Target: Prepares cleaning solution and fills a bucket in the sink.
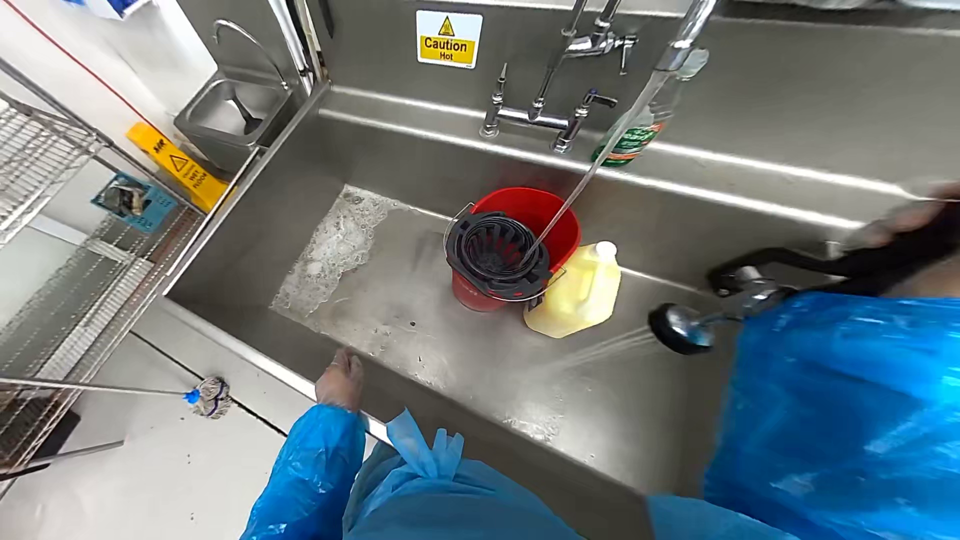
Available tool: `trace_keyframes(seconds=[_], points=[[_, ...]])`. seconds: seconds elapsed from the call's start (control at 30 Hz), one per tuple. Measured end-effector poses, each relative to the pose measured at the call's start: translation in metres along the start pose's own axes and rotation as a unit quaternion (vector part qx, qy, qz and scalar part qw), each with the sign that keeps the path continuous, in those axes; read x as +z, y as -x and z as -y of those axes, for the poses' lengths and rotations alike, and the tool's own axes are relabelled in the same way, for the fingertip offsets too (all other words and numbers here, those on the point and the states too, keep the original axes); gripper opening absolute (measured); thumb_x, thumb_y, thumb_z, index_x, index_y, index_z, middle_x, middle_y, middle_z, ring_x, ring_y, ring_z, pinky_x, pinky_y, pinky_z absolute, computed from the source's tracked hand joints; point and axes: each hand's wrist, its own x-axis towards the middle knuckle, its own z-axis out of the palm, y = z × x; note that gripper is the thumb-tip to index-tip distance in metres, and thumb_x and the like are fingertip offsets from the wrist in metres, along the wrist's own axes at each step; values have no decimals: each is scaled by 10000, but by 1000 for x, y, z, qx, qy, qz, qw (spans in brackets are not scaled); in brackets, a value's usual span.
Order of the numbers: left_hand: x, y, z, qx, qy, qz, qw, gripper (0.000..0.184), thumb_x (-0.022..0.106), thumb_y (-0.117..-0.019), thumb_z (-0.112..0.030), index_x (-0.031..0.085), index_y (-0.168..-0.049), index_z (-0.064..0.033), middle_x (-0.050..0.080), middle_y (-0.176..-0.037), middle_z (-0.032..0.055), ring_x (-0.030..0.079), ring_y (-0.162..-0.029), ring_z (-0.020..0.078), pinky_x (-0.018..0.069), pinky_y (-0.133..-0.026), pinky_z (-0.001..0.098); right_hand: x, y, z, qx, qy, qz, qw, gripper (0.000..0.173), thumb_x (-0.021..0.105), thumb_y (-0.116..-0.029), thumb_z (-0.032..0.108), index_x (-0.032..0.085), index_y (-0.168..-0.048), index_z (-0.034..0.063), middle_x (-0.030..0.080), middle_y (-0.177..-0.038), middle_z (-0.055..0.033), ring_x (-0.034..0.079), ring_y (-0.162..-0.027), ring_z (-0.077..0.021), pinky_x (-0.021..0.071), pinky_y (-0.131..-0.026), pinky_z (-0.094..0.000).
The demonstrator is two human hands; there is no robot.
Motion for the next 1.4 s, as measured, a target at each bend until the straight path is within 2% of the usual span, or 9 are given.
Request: trace_keyframes(seconds=[0.07, 0.23, 0.4, 0.53, 0.67, 0.77, 0.87, 1.2, 1.4], points=[[1, 0, -1, -1, -3, -4, 1000, 419, 393, -1105, -337, 558, -1443, -153, 711, -1201, 178, 677, -1131, 374, 507, -972, 602, 38, 24, 0, -17, -14, 9, 1000, 67, 475, -1102, 211, 509, -1050, 184, 639, -740, 92, 638, -587, -56, 563, -563, -209], [-1, 1, -3, -7, 1, 3, 1000, 424, 390, -1105, -341, 550, -1448, -150, 708, -1213, 177, 673, -1146, 368, 503, -989, 596, 126, 61, 8, -35, -85, 40, 995, 182, 450, -1100, 159, 539, -940, 163, 637, -635, 82, 630, -523, -62, 554, -510, -211], [-2, 1, -2, -13, 2, 9, 1000, 422, 381, -1106, -343, 546, -1455, -172, 706, -1226, 161, 673, -1151, 354, 503, -993, 584, 175, 73, 17, -29, -145, 36, 988, 232, 428, -1113, 153, 521, -901, 136, 595, -582, 46, 607, -474, -87, 543, -474, -223], [-1, 0, -1, -11, 2, 7, 1000, 423, 384, -1104, -341, 554, -1446, -158, 708, -1224, 160, 674, -1151, 350, 501, -996, 580, 178, 72, 20, -50, -155, 53, 985, 242, 420, -1113, 158, 540, -903, 137, 600, -588, 40, 616, -492, -102, 558, -500, -243], [-2, 0, 0, -5, 7, 13, 1000, 423, 385, -1104, -335, 544, -1460, -169, 706, -1233, 152, 670, -1161, 346, 502, -1001, 574, 134, 51, 15, -67, -108, 109, 986, 220, 401, -1125, 232, 556, -988, 155, 642, -716, 54, 649, -591, -103, 585, -584, -260], [-4, 1, -2, -2, 9, 15, 1000, 426, 386, -1105, -332, 536, -1467, -166, 709, -1217, 159, 673, -1146, 355, 504, -993, 581, 109, 29, 9, -70, -115, 71, 988, 159, 437, -1112, 160, 525, -982, 136, 634, -690, 32, 649, -562, -117, 584, -540, -255], [-4, -1, -1, -2, 8, 20, 1000, 436, 392, -1101, -356, 533, -1468, -167, 709, -1206, 169, 676, -1134, 360, 504, -989, 591, 99, 17, 1, -68, -132, 44, 988, 143, 419, -1119, 172, 503, -1011, 130, 616, -685, 18, 641, -560, -135, 576, -534, -278], [-1, -3, -1, -5, -4, 20, 1000, 431, 377, -1106, -350, 539, -1461, -166, 712, -1206, 143, 678, -1131, 332, 504, -990, 569, 172, 63, 24, -58, -157, 15, 986, 225, 433, -1107, 125, 517, -899, 139, 595, -592, 45, 601, -478, -88, 536, -469, -219], [-1, -4, 0, -13, -1, 16, 1000, 424, 379, -1105, -343, 545, -1458, -175, 715, -1205, 141, 683, -1125, 328, 509, -983, 566, 177, 82, 17, -62, -159, 115, 978, 264, 420, -1100, 160, 552, -872, 174, 626, -614, 70, 617, -506, -70, 542, -492, -214]])
